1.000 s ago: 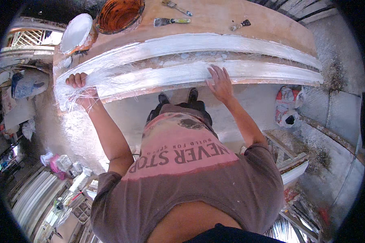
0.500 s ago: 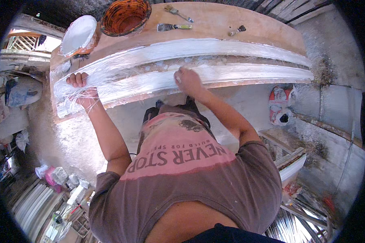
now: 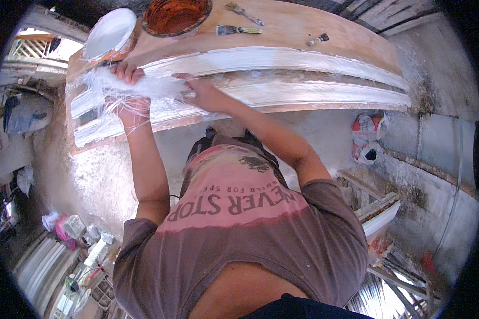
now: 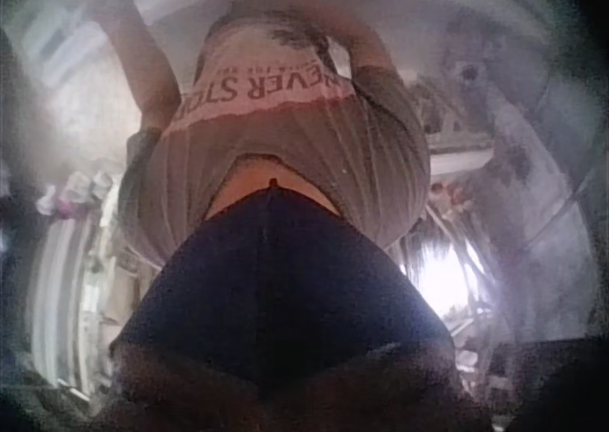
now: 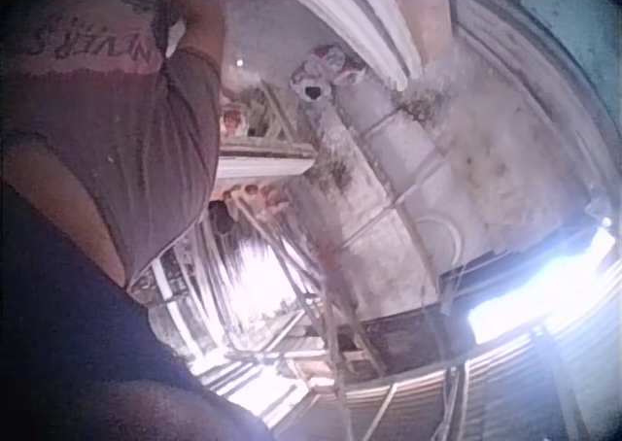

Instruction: The person lays strands of white fiberglass onto a curved wooden mold, then pours a white liquid from a bucket over the strands. They use their hands to press and spread the liquid into the fibers, smoothing the surface along the mold.

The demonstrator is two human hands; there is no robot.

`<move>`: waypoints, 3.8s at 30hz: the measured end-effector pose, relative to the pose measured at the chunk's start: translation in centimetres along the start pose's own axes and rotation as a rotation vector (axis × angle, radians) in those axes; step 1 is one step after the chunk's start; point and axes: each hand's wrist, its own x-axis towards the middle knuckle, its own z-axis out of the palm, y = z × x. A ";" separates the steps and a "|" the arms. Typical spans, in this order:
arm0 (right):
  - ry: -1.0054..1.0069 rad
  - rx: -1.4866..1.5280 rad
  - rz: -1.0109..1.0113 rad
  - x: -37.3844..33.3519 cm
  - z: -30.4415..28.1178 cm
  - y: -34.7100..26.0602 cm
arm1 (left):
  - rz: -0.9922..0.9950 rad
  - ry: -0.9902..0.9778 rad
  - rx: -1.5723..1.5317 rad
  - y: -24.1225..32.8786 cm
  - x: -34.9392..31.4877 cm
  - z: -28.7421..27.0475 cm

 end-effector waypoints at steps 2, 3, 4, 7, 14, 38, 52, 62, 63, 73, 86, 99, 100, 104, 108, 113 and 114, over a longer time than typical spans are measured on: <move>-0.048 0.077 0.056 -0.5 -0.9 1.0 | 0.045 -0.010 0.102 0.9 0.2 0.8; -0.080 0.069 -0.002 -1.1 -2.8 0.3 | 0.079 -0.009 0.153 1.6 0.1 0.8; -0.093 0.088 0.085 -2.2 -4.5 -0.5 | 0.019 -0.061 0.133 3.3 0.3 -0.5; -0.085 -0.292 0.094 -5.0 -9.1 -2.2 | -0.016 -0.037 0.117 5.5 -0.3 -2.0; -0.200 -0.857 0.079 -8.4 -10.7 2.5 | 0.232 0.107 0.448 22.1 -2.3 -7.8; -0.226 -0.143 0.086 0.5 -0.6 -0.8 | 0.041 -0.039 0.224 16.6 -2.4 -3.5; -0.140 -1.012 -0.120 -7.0 -4.8 7.2 | 0.841 0.633 0.919 32.3 -8.0 -0.6; 0.066 -0.469 0.041 -7.5 -4.0 4.9 | 0.198 0.139 0.429 9.5 -1.0 -6.9; 0.120 -0.381 -0.023 -6.4 -2.9 3.0 | -0.013 -0.007 0.248 5.7 -0.7 -7.3; 0.116 -0.119 0.418 -15.1 -17.7 2.8 | -0.268 0.061 0.102 -15.4 1.0 -5.9; -0.005 -1.337 0.206 -36.6 -49.7 21.2 | 0.215 0.234 0.352 -17.7 -0.3 -10.1; 0.055 0.127 0.021 -25.0 -31.2 12.6 | -0.355 0.249 0.166 -44.3 -2.4 -5.1; 0.010 0.158 0.128 -24.8 -31.8 12.3 | -0.313 0.281 0.233 -44.5 -1.8 -3.8; -0.002 -0.047 0.391 -28.0 -37.5 12.8 | -0.254 0.223 0.130 -42.7 -0.6 -4.8; 0.116 -0.318 0.209 -33.8 -44.5 15.8 | -0.128 0.169 0.093 -39.1 -0.9 -7.3; -0.211 -1.040 0.378 -37.6 -53.5 15.4 | 0.036 0.073 0.495 -28.1 -1.6 -14.4; -0.155 -1.164 0.272 -39.0 -55.3 17.9 | 0.144 0.102 0.664 -25.2 -2.4 -15.8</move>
